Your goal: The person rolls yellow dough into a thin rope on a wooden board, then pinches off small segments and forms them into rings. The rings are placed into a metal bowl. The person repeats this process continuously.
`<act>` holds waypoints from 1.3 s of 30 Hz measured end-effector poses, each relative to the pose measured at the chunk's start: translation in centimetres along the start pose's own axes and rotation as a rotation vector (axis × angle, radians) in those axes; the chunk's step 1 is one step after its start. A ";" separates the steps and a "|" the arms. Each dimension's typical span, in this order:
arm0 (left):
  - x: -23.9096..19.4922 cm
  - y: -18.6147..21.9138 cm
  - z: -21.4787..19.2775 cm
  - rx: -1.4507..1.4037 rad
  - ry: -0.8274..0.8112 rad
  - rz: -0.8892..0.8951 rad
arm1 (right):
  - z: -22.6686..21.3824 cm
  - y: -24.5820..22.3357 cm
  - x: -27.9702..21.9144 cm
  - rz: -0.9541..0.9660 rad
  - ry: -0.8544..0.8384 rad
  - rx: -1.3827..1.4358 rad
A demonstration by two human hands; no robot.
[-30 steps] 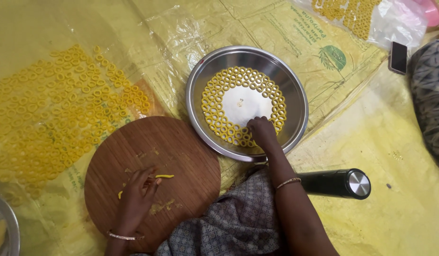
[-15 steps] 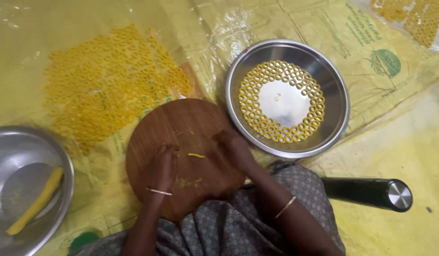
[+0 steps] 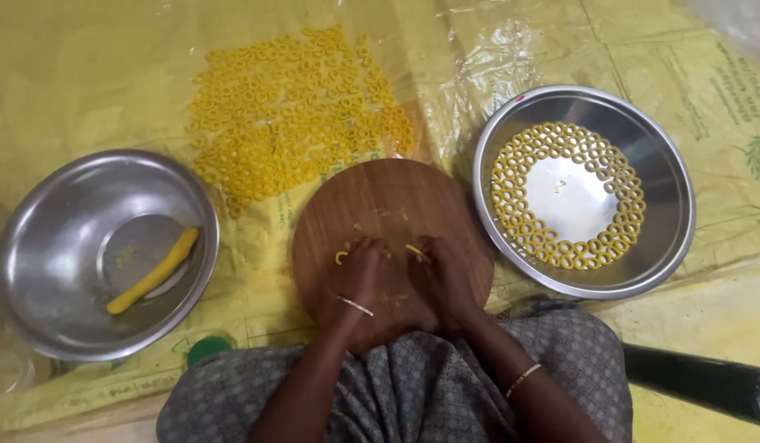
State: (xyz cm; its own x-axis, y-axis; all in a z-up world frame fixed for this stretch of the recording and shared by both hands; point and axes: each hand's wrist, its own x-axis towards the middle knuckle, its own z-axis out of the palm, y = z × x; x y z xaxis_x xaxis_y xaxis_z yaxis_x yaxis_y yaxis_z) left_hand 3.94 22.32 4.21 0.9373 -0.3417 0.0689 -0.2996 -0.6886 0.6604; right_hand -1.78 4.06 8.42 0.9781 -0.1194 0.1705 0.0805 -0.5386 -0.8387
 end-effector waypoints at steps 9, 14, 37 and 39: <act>1.1 -0.4 -7.0 0.108 0.155 -0.278 | 1.7 -0.2 -1.8 -0.255 -0.025 -0.217; 3.9 -11.2 -12.6 0.198 0.521 0.008 | 2.2 -0.3 -2.3 -0.263 0.016 -0.233; -6.1 -32.9 -22.8 0.719 0.031 -0.718 | 2.6 -1.6 -0.9 -0.132 0.039 -0.090; -6.4 -33.2 -22.9 0.781 0.142 -0.600 | 2.4 -1.6 -1.0 0.391 -0.043 0.250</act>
State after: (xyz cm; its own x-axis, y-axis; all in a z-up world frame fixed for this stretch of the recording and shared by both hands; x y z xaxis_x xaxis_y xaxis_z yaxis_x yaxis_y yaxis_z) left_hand 11.93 62.00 -1.04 0.9694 0.2454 0.0070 0.2454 -0.9676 -0.0590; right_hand -2.42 7.05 8.31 0.9509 -0.2358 -0.2004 -0.2572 -0.2419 -0.9356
